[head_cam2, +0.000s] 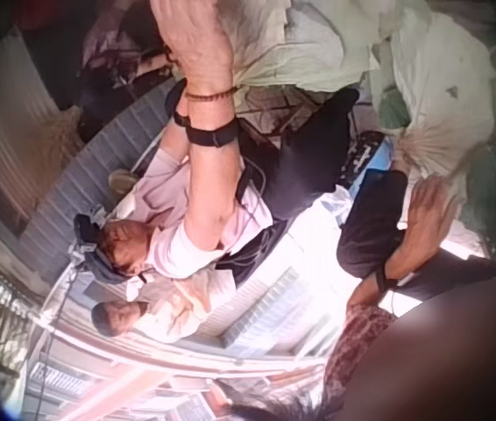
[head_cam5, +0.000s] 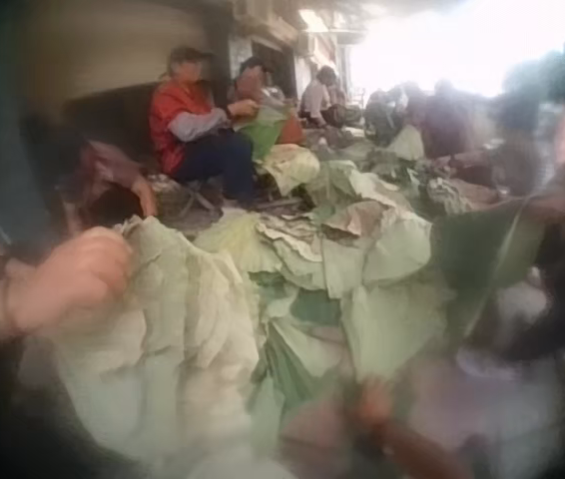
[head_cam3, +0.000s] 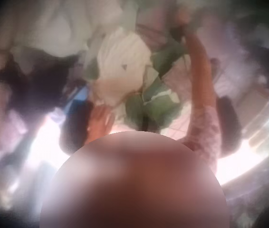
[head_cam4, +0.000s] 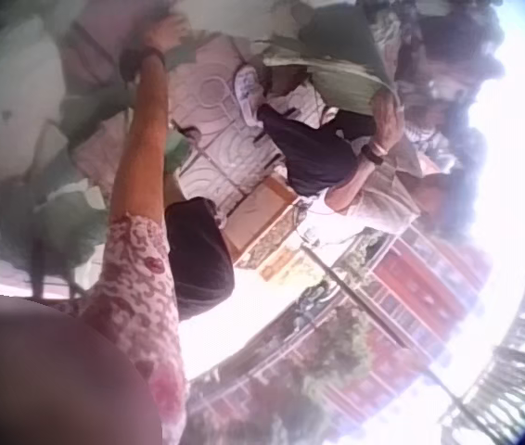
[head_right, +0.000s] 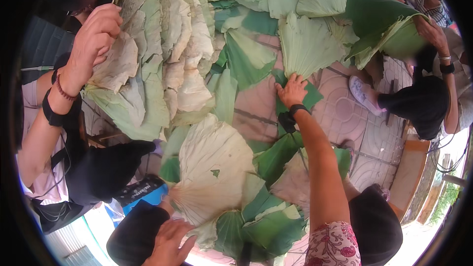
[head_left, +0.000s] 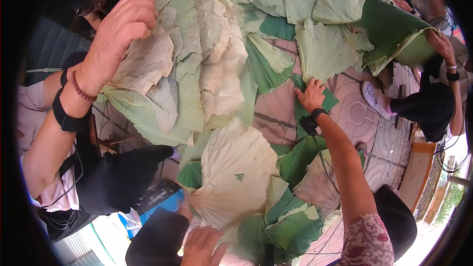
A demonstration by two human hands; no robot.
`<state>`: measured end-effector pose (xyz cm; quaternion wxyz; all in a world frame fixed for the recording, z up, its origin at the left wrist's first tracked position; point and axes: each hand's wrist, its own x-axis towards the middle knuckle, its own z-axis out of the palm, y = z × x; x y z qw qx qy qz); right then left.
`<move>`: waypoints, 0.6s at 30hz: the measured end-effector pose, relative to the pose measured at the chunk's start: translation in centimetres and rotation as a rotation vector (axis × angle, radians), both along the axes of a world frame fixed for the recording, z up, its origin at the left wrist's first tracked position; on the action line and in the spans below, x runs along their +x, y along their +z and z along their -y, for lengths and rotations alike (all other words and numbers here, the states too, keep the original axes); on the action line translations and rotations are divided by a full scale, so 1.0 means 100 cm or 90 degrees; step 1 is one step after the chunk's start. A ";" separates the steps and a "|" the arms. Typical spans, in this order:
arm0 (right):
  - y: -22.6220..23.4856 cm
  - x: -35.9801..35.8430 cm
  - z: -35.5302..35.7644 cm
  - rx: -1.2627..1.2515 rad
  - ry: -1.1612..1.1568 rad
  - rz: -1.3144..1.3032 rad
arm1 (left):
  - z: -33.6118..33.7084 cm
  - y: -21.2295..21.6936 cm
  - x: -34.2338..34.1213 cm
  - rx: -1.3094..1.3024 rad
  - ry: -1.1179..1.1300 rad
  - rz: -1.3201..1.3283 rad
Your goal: The person sits cross-legged on a tiled floor and repeatedly picks up large green leaves from a central pile, folds them, and places them into a growing stack. Other people nearby perform similar leaf-handling actions.
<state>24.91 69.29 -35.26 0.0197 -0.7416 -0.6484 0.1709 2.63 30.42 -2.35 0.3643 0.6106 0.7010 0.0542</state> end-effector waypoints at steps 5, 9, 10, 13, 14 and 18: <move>-0.040 0.079 -0.019 0.158 0.039 -0.115 | -0.005 -0.009 -0.006 -0.037 -0.021 0.009; -0.014 0.042 -0.043 0.252 0.006 -0.240 | 0.004 -0.011 0.000 -0.080 0.007 0.020; 0.004 0.019 -0.047 0.252 0.020 -0.254 | 0.005 -0.012 0.001 -0.096 0.015 0.024; 0.008 -0.042 -0.055 0.182 0.146 -0.191 | 0.008 -0.019 0.002 -0.086 -0.021 -0.010; -0.001 -0.059 -0.053 0.161 0.180 -0.162 | 0.008 -0.022 0.002 -0.082 -0.032 -0.015; -0.028 -0.099 -0.036 0.138 0.170 0.011 | 0.008 -0.025 0.001 -0.078 -0.045 -0.043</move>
